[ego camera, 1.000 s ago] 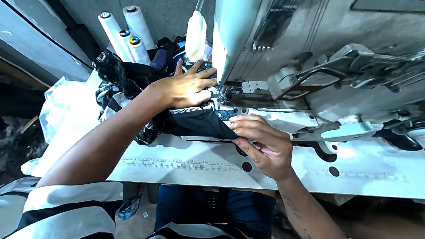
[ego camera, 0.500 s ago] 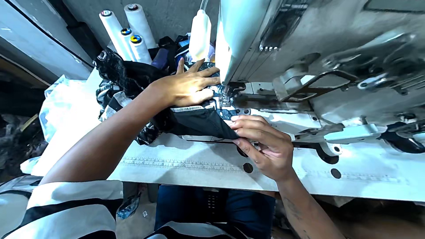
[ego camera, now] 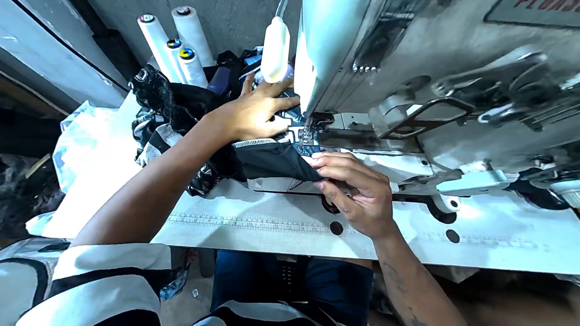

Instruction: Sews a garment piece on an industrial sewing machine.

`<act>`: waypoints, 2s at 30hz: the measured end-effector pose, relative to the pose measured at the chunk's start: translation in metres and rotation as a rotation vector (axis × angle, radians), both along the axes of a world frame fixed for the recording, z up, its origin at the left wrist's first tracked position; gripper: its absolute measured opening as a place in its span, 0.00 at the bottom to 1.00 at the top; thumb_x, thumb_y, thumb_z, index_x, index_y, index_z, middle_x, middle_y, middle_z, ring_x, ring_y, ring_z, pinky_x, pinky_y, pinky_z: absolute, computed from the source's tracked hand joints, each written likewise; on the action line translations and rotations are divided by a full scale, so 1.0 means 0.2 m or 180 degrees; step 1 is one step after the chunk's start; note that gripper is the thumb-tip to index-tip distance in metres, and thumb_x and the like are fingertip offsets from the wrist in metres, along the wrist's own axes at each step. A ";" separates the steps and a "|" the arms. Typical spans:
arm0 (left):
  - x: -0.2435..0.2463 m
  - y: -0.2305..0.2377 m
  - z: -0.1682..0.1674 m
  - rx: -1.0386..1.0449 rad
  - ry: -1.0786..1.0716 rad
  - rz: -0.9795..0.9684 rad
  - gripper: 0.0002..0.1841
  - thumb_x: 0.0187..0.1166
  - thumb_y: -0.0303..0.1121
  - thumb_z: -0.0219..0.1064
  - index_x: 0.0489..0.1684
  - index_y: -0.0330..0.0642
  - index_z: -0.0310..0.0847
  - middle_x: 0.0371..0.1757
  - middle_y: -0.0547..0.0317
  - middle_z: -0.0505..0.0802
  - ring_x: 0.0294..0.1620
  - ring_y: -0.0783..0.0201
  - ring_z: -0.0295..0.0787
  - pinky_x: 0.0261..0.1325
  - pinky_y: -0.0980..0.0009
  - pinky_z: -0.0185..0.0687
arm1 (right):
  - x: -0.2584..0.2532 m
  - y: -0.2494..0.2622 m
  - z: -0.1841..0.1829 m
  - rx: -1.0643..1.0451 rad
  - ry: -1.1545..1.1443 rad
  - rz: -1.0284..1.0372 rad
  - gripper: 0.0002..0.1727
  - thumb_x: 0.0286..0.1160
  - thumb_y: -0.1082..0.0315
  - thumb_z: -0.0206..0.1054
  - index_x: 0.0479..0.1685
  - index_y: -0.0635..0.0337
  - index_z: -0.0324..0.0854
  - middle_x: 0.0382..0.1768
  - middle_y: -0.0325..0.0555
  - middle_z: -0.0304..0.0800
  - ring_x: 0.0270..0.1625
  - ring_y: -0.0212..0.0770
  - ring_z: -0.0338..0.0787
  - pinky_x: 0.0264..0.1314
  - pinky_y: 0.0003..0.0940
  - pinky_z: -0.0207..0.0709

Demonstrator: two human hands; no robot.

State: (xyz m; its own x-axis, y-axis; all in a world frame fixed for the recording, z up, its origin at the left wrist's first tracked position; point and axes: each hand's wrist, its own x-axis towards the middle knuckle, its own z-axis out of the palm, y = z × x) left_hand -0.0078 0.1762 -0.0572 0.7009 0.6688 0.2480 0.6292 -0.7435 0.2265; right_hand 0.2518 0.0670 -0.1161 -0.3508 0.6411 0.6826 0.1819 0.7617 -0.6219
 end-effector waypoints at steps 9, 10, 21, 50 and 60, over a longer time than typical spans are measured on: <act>-0.26 -0.42 0.06 0.0000 -0.1113 -0.0917 0.28 0.75 0.62 0.68 0.23 0.43 0.81 0.44 0.57 0.89 0.57 0.64 0.84 0.60 0.67 0.81 | 0.02 0.02 0.21 0.0108 -0.1176 -0.0111 0.09 0.78 0.67 0.69 0.46 0.59 0.93 0.56 0.43 0.93 0.63 0.33 0.89 0.67 0.27 0.84; -0.24 -0.52 0.11 0.0170 -0.1002 -0.0833 0.24 0.74 0.58 0.70 0.20 0.46 0.80 0.35 0.62 0.88 0.46 0.68 0.85 0.49 0.71 0.82 | 0.01 0.02 0.24 0.0202 -0.1407 -0.0145 0.09 0.78 0.66 0.68 0.47 0.57 0.93 0.55 0.41 0.93 0.64 0.34 0.89 0.68 0.31 0.82; 0.00 -0.44 0.05 -0.0554 -0.1430 -0.0511 0.19 0.88 0.44 0.57 0.50 0.38 0.88 0.50 0.59 0.94 0.54 0.73 0.89 0.60 0.69 0.86 | 0.02 -0.27 -0.04 0.0740 -0.0394 -0.0066 0.09 0.86 0.69 0.62 0.46 0.56 0.90 0.56 0.45 0.95 0.70 0.41 0.87 0.78 0.42 0.74; 0.05 -0.15 0.10 -0.0581 0.0543 0.0028 0.31 0.86 0.45 0.38 0.86 0.55 0.72 0.92 0.57 0.68 0.95 0.43 0.48 0.87 0.31 0.37 | 0.05 -0.20 -0.09 0.0668 -0.0130 0.0066 0.07 0.85 0.67 0.64 0.47 0.56 0.88 0.55 0.45 0.94 0.69 0.43 0.87 0.75 0.41 0.77; 0.02 0.01 0.07 -0.0386 0.0493 -0.0008 0.31 0.86 0.47 0.40 0.87 0.54 0.71 0.90 0.55 0.70 0.95 0.42 0.49 0.86 0.29 0.40 | 0.04 -0.05 -0.02 0.0665 -0.0143 0.0085 0.06 0.79 0.70 0.69 0.44 0.60 0.91 0.51 0.45 0.95 0.67 0.41 0.89 0.69 0.37 0.84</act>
